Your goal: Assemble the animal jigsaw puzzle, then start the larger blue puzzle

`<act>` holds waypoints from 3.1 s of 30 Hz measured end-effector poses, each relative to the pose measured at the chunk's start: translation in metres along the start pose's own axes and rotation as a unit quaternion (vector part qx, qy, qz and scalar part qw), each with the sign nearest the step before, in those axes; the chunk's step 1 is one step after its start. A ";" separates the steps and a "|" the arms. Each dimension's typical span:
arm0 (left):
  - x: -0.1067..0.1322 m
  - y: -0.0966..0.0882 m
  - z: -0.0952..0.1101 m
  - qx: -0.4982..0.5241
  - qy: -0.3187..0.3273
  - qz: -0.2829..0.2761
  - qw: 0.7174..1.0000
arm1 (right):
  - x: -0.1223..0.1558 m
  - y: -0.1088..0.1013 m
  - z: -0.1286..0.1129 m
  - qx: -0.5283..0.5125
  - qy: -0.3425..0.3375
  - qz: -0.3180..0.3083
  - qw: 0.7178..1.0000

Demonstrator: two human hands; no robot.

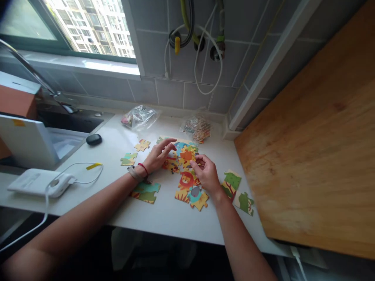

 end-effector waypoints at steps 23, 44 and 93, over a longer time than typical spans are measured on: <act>0.036 0.036 0.047 -0.124 0.223 -0.288 0.923 | 0.088 -0.048 -0.003 0.293 -0.271 -0.172 0.901; 0.052 0.054 0.046 -0.120 0.226 -0.294 0.921 | 0.082 -0.067 0.010 0.017 -0.013 0.154 0.988; 0.036 0.026 0.039 0.343 -0.211 -0.589 0.700 | 0.089 -0.051 0.001 0.301 -0.291 -0.120 0.900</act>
Point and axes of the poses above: each hand's wrist, its own x-axis away from the middle knuckle, its own y-axis out of the palm, z = x × y, the point moved 1 cm from there along -x, towards the middle knuckle, and after that the axes turned 3 degrees about x, right-handed, at the moved point
